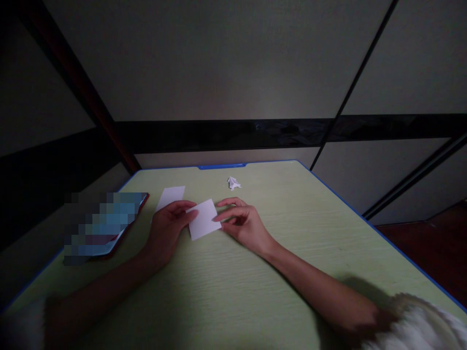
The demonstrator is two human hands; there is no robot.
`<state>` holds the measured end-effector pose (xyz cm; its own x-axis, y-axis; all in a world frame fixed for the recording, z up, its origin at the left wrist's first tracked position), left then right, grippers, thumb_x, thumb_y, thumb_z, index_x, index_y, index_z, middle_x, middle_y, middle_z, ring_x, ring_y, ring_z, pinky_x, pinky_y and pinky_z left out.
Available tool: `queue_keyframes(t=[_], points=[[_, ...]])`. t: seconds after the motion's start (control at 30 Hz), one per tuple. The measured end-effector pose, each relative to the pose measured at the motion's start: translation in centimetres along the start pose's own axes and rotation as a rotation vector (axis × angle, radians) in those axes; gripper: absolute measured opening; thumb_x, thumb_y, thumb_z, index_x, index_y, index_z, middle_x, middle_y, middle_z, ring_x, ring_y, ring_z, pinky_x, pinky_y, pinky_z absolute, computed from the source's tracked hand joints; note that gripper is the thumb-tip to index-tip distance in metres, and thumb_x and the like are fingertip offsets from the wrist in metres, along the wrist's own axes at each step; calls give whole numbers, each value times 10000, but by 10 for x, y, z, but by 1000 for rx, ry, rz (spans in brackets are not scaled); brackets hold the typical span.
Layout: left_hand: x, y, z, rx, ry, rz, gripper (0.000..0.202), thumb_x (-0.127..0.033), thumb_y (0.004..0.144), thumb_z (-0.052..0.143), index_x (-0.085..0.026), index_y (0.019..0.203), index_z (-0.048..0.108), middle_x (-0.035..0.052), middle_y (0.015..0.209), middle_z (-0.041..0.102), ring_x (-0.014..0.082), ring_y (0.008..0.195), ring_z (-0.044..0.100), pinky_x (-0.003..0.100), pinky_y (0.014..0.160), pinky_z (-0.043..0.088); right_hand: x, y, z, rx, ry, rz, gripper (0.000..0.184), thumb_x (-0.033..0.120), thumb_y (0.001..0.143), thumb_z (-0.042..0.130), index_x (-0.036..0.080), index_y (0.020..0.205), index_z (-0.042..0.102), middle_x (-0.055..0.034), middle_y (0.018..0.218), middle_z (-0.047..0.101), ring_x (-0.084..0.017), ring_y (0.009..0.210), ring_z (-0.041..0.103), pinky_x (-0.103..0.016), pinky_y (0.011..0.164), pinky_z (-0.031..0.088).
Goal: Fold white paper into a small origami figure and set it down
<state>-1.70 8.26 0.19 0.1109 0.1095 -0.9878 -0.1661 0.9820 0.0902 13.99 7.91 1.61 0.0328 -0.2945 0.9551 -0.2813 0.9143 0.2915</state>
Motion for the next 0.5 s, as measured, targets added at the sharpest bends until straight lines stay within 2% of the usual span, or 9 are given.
queue_keyframes(t=[0.17, 0.37, 0.5], points=[[-6, -2, 1, -8, 67, 22, 116, -143, 527, 652, -140, 632, 603, -56, 468, 514, 60, 445, 438, 165, 421, 329, -2, 0, 6, 54, 40, 25, 108, 124, 598, 657, 216, 645, 687, -30, 896, 538, -98, 717, 516, -226, 573, 424], [-8, -7, 8, 55, 105, 13, 107, -124, 519, 647, -135, 613, 599, -36, 529, 577, 74, 487, 504, 165, 454, 366, -5, 1, 4, 24, 77, 65, 70, 140, 604, 656, 200, 630, 683, -13, 839, 544, -83, 698, 510, -222, 613, 400], [-9, -9, 12, 76, 111, 12, 123, -123, 517, 647, -135, 632, 604, -50, 513, 565, 68, 475, 510, 152, 441, 372, -5, 2, 3, 4, 122, 89, 44, 172, 607, 659, 165, 563, 662, -13, 787, 545, -82, 683, 500, -222, 633, 381]])
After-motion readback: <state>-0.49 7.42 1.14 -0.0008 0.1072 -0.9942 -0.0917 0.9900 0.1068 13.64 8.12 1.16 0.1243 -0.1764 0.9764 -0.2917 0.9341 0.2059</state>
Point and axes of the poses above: each hand's wrist, its own y-axis towards the middle knuckle, its own z-axis out of the palm, x = y × z, the point moved 8 cm from there along y, towards the middle knuckle
